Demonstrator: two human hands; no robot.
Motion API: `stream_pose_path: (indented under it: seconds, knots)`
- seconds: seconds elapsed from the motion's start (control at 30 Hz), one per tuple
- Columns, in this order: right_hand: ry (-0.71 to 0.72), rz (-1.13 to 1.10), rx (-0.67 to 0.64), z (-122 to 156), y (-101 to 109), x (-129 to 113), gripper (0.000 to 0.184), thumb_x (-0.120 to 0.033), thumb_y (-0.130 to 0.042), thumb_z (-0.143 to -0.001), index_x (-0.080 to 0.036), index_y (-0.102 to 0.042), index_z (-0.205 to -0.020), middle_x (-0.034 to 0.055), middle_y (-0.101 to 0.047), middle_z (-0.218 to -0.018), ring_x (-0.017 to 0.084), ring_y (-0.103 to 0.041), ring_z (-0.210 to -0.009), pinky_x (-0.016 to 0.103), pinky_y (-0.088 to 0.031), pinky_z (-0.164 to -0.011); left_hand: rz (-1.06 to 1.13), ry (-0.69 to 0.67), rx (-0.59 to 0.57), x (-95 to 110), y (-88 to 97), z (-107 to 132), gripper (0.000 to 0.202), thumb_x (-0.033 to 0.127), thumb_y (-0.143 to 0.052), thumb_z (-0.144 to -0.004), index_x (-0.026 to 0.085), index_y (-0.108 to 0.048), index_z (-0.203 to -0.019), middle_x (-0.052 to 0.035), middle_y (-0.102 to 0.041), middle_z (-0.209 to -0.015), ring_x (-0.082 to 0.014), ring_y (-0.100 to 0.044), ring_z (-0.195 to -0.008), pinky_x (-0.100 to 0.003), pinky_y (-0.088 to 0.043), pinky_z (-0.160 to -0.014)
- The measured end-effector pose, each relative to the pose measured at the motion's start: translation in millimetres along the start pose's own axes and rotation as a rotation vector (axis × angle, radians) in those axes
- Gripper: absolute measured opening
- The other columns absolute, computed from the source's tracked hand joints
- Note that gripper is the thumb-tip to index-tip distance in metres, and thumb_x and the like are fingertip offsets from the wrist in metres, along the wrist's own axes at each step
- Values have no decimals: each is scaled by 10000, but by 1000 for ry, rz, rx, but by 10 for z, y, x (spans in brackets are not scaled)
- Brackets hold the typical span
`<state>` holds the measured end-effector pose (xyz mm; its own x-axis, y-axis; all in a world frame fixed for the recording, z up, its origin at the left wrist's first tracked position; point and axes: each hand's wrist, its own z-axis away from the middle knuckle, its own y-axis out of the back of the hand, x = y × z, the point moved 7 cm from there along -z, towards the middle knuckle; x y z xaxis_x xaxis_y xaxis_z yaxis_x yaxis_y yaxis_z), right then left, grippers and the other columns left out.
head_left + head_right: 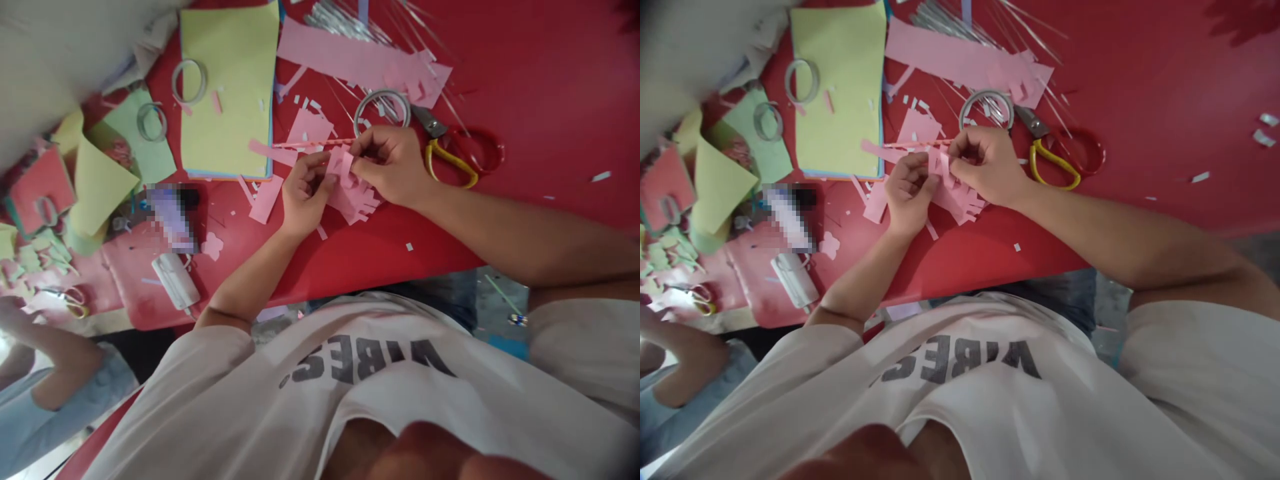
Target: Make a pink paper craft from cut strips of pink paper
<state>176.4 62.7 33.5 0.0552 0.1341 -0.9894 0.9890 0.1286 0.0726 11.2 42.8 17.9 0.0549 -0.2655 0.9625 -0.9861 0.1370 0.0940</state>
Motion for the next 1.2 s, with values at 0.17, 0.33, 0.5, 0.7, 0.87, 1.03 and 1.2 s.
stream_pose_path:
  seconds: [0.17, 0.33, 0.5, 0.7, 0.87, 1.03, 1.2]
  knots:
    - [7, 46, -67, 20, -13, -95, 59, -222, -707, -774, -236, -663, -738, -35, -647, -671, 102, -518, -571, 258, -380, -517, 0, -1, 21, 32, 7, 23, 371, 492, -675, -895, 265, -587, -1176, -28, -694, -1019, -125, -686, -821, -229, -516, -654]
    - [-16, 114, -123, 24, -1, -109, 103, -137, -702, -741, -229, -669, -707, -27, -663, -678, 119, -537, -610, 286, -369, -559, -25, 24, -9, 57, -9, 56, 374, 510, -649, -907, 288, -567, -1197, -19, -684, -979, -146, -688, -827, -274, -539, -703]
    - [-55, 78, -162, 39, -6, -110, 75, -185, -686, -775, -250, -671, -741, -25, -674, -706, 134, -577, -612, 293, -417, -554, -68, 46, -18, 80, -21, 80, 377, 548, -637, -901, 297, -558, -1171, -18, -671, -978, -171, -692, -877, -303, -548, -738]
    - [-33, 97, -130, 40, -1, -176, 113, -128, -655, -756, -228, -675, -709, -23, -666, -642, 131, -560, -571, 278, -378, -513, -113, 103, 3, 39, -10, 89, 496, 631, -638, -861, 301, -520, -1213, -35, -629, -1045, -221, -685, -1008, -365, -562, -851]
    - [-12, 148, -130, 51, -2, -202, 147, -136, -663, -750, -259, -671, -670, -14, -664, -639, 160, -548, -612, 315, -353, -559, -142, 94, 15, 30, 6, 86, 502, 645, -640, -851, 300, -536, -1202, -54, -594, -1176, -232, -669, -1046, -378, -557, -880]
    - [23, 166, -132, 54, 9, -222, 160, -141, -648, -743, -265, -639, -642, -8, -657, -622, 182, -549, -639, 323, -366, -577, -148, 110, 4, 4, 1, 87, 479, 614, -661, -850, 303, -554, -1198, -57, -617, -1109, -221, -669, -975, -371, -558, -847]
    - [55, 243, -149, 53, 17, -231, 97, -88, -637, -692, -183, -638, -672, -12, -651, -721, 125, -546, -656, 281, -361, -606, -151, 138, -10, -62, -2, 88, 455, 578, -689, -843, 291, -580, -1179, -64, -632, -1045, -242, -662, -999, -395, -557, -866]
